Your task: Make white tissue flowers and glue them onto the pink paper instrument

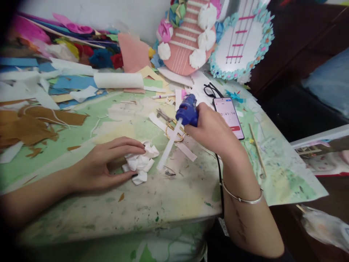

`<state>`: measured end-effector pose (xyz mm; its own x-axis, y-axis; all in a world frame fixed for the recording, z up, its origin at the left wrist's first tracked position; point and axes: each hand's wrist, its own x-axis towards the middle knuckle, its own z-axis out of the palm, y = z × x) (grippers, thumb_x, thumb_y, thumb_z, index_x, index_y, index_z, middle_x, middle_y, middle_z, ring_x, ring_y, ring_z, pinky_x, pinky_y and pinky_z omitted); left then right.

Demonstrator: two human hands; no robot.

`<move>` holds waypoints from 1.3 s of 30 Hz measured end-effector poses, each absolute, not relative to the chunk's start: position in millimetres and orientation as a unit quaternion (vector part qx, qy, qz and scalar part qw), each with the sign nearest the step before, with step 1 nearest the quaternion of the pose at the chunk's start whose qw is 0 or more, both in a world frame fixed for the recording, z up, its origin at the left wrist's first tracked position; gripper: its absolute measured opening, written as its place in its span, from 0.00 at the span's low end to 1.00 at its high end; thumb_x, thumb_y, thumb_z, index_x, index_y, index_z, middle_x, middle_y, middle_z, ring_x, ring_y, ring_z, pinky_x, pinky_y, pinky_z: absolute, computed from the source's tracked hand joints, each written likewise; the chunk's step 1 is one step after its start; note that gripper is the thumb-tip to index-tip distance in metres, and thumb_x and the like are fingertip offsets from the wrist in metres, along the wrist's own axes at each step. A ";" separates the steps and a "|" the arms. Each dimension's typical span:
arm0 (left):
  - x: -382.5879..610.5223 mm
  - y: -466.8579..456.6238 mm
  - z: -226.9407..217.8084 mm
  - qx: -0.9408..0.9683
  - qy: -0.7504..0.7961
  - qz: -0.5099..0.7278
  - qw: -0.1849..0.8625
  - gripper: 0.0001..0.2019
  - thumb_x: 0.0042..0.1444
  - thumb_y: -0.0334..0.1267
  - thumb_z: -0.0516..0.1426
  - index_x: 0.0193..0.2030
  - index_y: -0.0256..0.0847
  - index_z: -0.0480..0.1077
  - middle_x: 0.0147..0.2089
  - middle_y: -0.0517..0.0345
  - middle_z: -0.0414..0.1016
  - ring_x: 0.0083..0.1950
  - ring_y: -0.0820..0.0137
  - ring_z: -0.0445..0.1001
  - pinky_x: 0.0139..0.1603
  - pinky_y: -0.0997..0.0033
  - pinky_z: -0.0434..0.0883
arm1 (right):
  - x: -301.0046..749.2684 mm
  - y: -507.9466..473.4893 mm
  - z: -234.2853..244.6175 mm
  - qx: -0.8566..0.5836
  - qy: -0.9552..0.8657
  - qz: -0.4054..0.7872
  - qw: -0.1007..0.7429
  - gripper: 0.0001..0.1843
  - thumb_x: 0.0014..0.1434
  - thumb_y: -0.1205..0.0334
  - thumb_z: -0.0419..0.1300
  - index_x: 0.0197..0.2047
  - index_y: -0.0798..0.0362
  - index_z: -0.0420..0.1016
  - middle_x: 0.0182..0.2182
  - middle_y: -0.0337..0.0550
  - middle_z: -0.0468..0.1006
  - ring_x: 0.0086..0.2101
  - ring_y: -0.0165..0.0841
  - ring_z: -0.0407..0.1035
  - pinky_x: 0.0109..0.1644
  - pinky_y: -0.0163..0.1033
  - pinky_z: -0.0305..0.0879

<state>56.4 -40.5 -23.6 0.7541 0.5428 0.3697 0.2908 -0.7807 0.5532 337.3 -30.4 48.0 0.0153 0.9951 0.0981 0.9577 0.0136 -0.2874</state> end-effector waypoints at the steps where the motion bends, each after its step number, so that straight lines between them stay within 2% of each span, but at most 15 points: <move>1: 56.0 -40.5 -23.9 0.905 0.231 0.266 0.238 0.20 0.56 0.31 0.59 0.56 0.40 0.67 0.55 0.47 0.71 0.57 0.65 0.70 0.57 0.64 0.70 | 336.0 -26.6 43.4 -0.700 -0.704 0.053 0.110 0.15 0.50 0.51 0.60 0.33 0.50 0.60 0.26 0.39 0.66 0.25 0.31 0.58 0.26 0.39 0.50; 5: 54.9 -41.7 -24.4 0.903 0.226 0.275 0.239 0.20 0.56 0.30 0.59 0.56 0.40 0.67 0.55 0.47 0.70 0.57 0.65 0.70 0.57 0.65 0.69 | 331.3 -15.7 24.2 -0.672 -0.738 0.050 0.031 0.22 0.50 0.45 0.61 0.39 0.54 0.64 0.32 0.48 0.71 0.30 0.37 0.64 0.29 0.39 0.53; 8: 55.6 -43.2 -24.3 0.898 0.231 0.279 0.248 0.20 0.55 0.29 0.59 0.55 0.41 0.68 0.56 0.46 0.67 0.52 0.65 0.71 0.53 0.64 0.71 | 331.0 -11.0 13.7 -0.643 -0.764 0.046 -0.014 0.26 0.49 0.42 0.62 0.40 0.55 0.66 0.35 0.51 0.72 0.34 0.40 0.65 0.31 0.40 0.54; 11: 57.0 -44.6 -23.7 0.890 0.247 0.287 0.253 0.18 0.55 0.29 0.59 0.53 0.42 0.69 0.56 0.46 0.64 0.45 0.68 0.71 0.48 0.64 0.72 | 335.1 -8.7 9.3 -0.624 -0.780 0.048 -0.021 0.27 0.48 0.41 0.64 0.41 0.54 0.67 0.35 0.50 0.72 0.36 0.42 0.65 0.33 0.41 0.56; 13: 57.3 -45.3 -23.3 0.887 0.255 0.288 0.254 0.17 0.55 0.29 0.59 0.52 0.41 0.69 0.56 0.46 0.64 0.44 0.69 0.71 0.48 0.63 0.72 | 339.6 -8.9 10.9 -0.612 -0.789 0.053 -0.018 0.26 0.47 0.43 0.65 0.41 0.54 0.68 0.35 0.50 0.73 0.38 0.45 0.65 0.35 0.43 0.58; 16: 57.1 -46.1 -23.1 0.887 0.260 0.284 0.253 0.17 0.55 0.29 0.59 0.52 0.40 0.70 0.55 0.47 0.64 0.46 0.68 0.71 0.49 0.64 0.71 | 343.9 -13.5 20.9 -0.585 -0.809 0.046 0.016 0.26 0.48 0.44 0.66 0.41 0.55 0.69 0.39 0.53 0.74 0.43 0.48 0.65 0.41 0.47 0.61; 18: 57.3 -46.9 -23.3 0.888 0.264 0.284 0.248 0.17 0.55 0.30 0.59 0.52 0.40 0.70 0.54 0.47 0.65 0.48 0.67 0.71 0.50 0.64 0.71 | 340.5 -20.2 30.2 -0.557 -0.826 0.033 0.078 0.24 0.52 0.44 0.65 0.43 0.54 0.70 0.42 0.53 0.74 0.44 0.47 0.65 0.46 0.49 0.60; 21: 58.7 -48.1 -23.1 0.886 0.271 0.290 0.242 0.17 0.54 0.29 0.59 0.51 0.39 0.70 0.53 0.47 0.66 0.50 0.65 0.71 0.51 0.64 0.71 | 323.9 -34.1 39.8 -0.489 -0.851 0.055 0.185 0.17 0.59 0.48 0.59 0.43 0.52 0.70 0.42 0.50 0.75 0.43 0.42 0.67 0.47 0.46 0.61; 22: 59.2 -48.4 -22.8 0.885 0.272 0.291 0.239 0.17 0.54 0.28 0.59 0.51 0.39 0.70 0.52 0.47 0.66 0.51 0.65 0.71 0.51 0.64 0.71 | 316.7 -38.8 40.3 -0.455 -0.865 0.084 0.195 0.15 0.60 0.49 0.59 0.42 0.52 0.70 0.40 0.48 0.75 0.42 0.40 0.67 0.45 0.44 0.62; 25: 60.2 -48.7 -21.6 0.886 0.275 0.294 0.229 0.17 0.54 0.29 0.59 0.52 0.40 0.69 0.52 0.48 0.67 0.52 0.64 0.70 0.51 0.64 0.71 | 297.1 -49.1 33.9 -0.391 -0.895 0.120 0.179 0.12 0.61 0.53 0.58 0.42 0.53 0.70 0.37 0.46 0.76 0.39 0.37 0.68 0.41 0.41 0.62; 33: 59.0 -48.3 -20.3 0.882 0.293 0.300 0.215 0.16 0.54 0.29 0.59 0.50 0.39 0.70 0.50 0.51 0.69 0.51 0.67 0.71 0.49 0.69 0.71 | 281.3 -48.5 11.5 -0.396 -0.904 0.066 0.148 0.06 0.61 0.66 0.53 0.37 0.56 0.71 0.31 0.46 0.75 0.35 0.36 0.67 0.38 0.39 0.60; 39: 57.2 -49.9 -20.3 0.876 0.301 0.311 0.212 0.16 0.53 0.28 0.60 0.50 0.40 0.71 0.48 0.52 0.69 0.49 0.68 0.71 0.46 0.70 0.71 | 276.1 -49.1 3.3 -0.375 -0.902 0.029 0.211 0.10 0.62 0.68 0.51 0.35 0.57 0.74 0.29 0.46 0.75 0.32 0.33 0.68 0.34 0.37 0.60</move>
